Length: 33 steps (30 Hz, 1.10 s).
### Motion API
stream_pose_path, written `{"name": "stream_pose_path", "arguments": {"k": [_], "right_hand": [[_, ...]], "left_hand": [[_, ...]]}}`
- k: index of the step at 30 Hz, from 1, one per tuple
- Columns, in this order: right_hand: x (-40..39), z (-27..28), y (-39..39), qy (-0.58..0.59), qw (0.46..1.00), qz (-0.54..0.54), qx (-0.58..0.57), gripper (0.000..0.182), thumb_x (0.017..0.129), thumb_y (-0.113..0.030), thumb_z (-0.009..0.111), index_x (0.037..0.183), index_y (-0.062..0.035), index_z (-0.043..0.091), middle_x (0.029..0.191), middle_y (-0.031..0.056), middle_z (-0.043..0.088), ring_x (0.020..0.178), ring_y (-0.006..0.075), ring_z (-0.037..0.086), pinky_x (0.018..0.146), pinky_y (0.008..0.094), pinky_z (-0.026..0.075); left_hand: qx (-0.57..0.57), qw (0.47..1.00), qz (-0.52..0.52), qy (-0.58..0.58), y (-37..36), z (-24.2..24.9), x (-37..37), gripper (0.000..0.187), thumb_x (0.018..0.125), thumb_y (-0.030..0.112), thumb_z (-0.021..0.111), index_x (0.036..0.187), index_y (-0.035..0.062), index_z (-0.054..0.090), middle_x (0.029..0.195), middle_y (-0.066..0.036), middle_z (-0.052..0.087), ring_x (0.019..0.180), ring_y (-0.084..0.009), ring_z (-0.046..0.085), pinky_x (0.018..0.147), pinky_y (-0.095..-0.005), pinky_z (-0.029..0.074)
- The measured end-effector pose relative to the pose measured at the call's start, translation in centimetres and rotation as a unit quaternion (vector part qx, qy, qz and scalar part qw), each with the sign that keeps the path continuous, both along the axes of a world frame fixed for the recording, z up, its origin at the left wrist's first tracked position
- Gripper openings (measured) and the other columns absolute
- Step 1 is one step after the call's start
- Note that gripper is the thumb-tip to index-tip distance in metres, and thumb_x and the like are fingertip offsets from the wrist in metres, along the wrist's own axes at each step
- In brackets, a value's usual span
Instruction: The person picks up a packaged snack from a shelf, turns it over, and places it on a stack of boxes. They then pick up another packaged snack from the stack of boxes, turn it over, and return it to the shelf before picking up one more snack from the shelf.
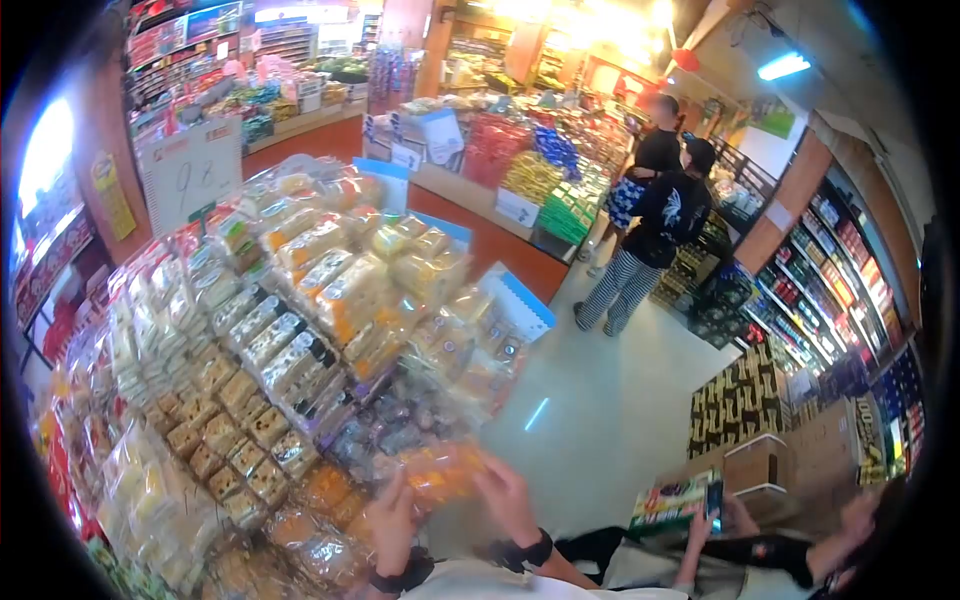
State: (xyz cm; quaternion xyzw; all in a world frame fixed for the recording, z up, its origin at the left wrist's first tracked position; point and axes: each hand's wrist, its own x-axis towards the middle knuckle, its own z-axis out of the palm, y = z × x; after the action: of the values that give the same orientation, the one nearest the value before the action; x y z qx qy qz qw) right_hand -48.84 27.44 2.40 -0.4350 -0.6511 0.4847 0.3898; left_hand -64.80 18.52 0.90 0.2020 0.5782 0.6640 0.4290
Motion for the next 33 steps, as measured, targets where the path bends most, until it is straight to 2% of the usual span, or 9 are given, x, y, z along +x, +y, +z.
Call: {"name": "stream_pose_path", "arguments": {"k": [5, 6, 8, 11, 15, 20, 23, 29, 33], "right_hand": [[2.0, -0.3, -1.7, 0.017, 0.988, -0.149, -0.046, 0.033, 0.090, -0.011, 0.064, 0.120, 0.0032, 0.062, 0.114, 0.0080, 0.066, 0.098, 0.0122, 0.059, 0.088, 0.0267, 0.047], [2.7, -0.7, -2.1, 0.011, 0.984, -0.176, -0.037, 0.033, 0.090, -0.011, 0.064, 0.120, 0.0031, 0.062, 0.113, 0.0077, 0.066, 0.097, 0.0122, 0.059, 0.087, 0.0266, 0.048], [4.3, -0.4, -3.1, -0.023, 0.974, -0.221, -0.045, 0.034, 0.089, -0.009, 0.064, 0.121, 0.0029, 0.062, 0.110, 0.0062, 0.066, 0.094, 0.0106, 0.059, 0.083, 0.0258, 0.049], [6.6, -0.9, -5.2, -0.003, 0.952, -0.302, -0.059, 0.035, 0.089, -0.011, 0.066, 0.123, -0.0020, 0.063, 0.104, 0.0066, 0.069, 0.088, 0.0110, 0.060, 0.081, 0.0272, 0.049], [9.3, -0.7, -7.6, 0.069, 0.923, -0.376, -0.039, 0.033, 0.090, -0.008, 0.065, 0.122, -0.0004, 0.063, 0.109, 0.0084, 0.067, 0.093, 0.0111, 0.060, 0.082, 0.0253, 0.049], [12.1, 0.7, -11.1, 0.114, 0.903, -0.414, 0.010, 0.031, 0.091, -0.003, 0.061, 0.121, 0.0050, 0.061, 0.115, 0.0095, 0.063, 0.097, 0.0115, 0.058, 0.085, 0.0248, 0.048], [14.0, 1.0, -14.3, 0.097, 0.886, -0.451, 0.037, 0.033, 0.091, -0.001, 0.060, 0.123, 0.0054, 0.060, 0.107, 0.0053, 0.063, 0.090, 0.0090, 0.056, 0.080, 0.0237, 0.049], [19.4, 0.7, -24.4, 0.120, 0.828, -0.545, 0.053, 0.031, 0.091, -0.004, 0.061, 0.121, 0.0041, 0.062, 0.110, 0.0072, 0.064, 0.094, 0.0115, 0.058, 0.083, 0.0258, 0.049], [23.1, 0.4, -32.7, 0.094, 0.779, -0.618, 0.046, 0.028, 0.092, -0.008, 0.062, 0.119, 0.0000, 0.065, 0.117, 0.0090, 0.066, 0.103, 0.0129, 0.060, 0.089, 0.0275, 0.049]], "left_hand": [[-0.013, 0.993, -0.117, -0.012, 2.2, -3.1, 0.5, 0.040, 0.095, 0.008, 0.055, 0.133, -0.0015, 0.053, 0.123, -0.010, 0.058, 0.107, -0.0129, 0.050, 0.089, -0.0253, 0.038], [-0.005, 0.990, -0.142, 0.018, 2.8, -3.2, 0.8, 0.039, 0.095, 0.008, 0.055, 0.134, 0.0005, 0.053, 0.112, -0.005, 0.061, 0.090, -0.0080, 0.052, 0.072, -0.0214, 0.040], [0.030, 0.982, -0.180, 0.049, 3.8, -3.7, 2.1, 0.040, 0.096, 0.008, 0.055, 0.135, 0.0002, 0.051, 0.107, -0.001, 0.063, 0.086, -0.0051, 0.056, 0.070, -0.0188, 0.047], [0.036, 0.967, -0.252, -0.025, 4.5, -0.6, 4.1, 0.039, 0.096, 0.005, 0.054, 0.134, -0.0032, 0.051, 0.118, -0.003, 0.061, 0.099, -0.0076, 0.055, 0.084, -0.0209, 0.046], [0.080, 0.938, -0.338, -0.016, 4.7, 0.9, 7.1, 0.042, 0.097, 0.012, 0.056, 0.136, -0.0021, 0.050, 0.117, -0.002, 0.059, 0.094, -0.0072, 0.054, 0.082, -0.0215, 0.047], [0.103, 0.902, -0.419, -0.032, 4.0, 0.2, 10.6, 0.044, 0.098, 0.013, 0.054, 0.137, -0.0056, 0.046, 0.137, -0.014, 0.053, 0.124, -0.0158, 0.048, 0.105, -0.0291, 0.037], [0.107, 0.886, -0.451, -0.025, 2.3, 0.3, 13.2, 0.042, 0.098, 0.012, 0.053, 0.135, -0.0070, 0.048, 0.136, -0.013, 0.054, 0.124, -0.0159, 0.049, 0.104, -0.0290, 0.037], [0.143, 0.810, -0.567, 0.050, -3.6, -0.4, 20.6, 0.042, 0.097, 0.007, 0.052, 0.138, -0.0015, 0.048, 0.108, 0.000, 0.060, 0.082, -0.0057, 0.053, 0.070, -0.0216, 0.044], [0.113, 0.782, -0.612, 0.037, -9.8, 1.1, 26.2, 0.041, 0.097, 0.008, 0.051, 0.137, -0.0013, 0.048, 0.111, -0.001, 0.061, 0.084, -0.0058, 0.054, 0.069, -0.0209, 0.044]]}}
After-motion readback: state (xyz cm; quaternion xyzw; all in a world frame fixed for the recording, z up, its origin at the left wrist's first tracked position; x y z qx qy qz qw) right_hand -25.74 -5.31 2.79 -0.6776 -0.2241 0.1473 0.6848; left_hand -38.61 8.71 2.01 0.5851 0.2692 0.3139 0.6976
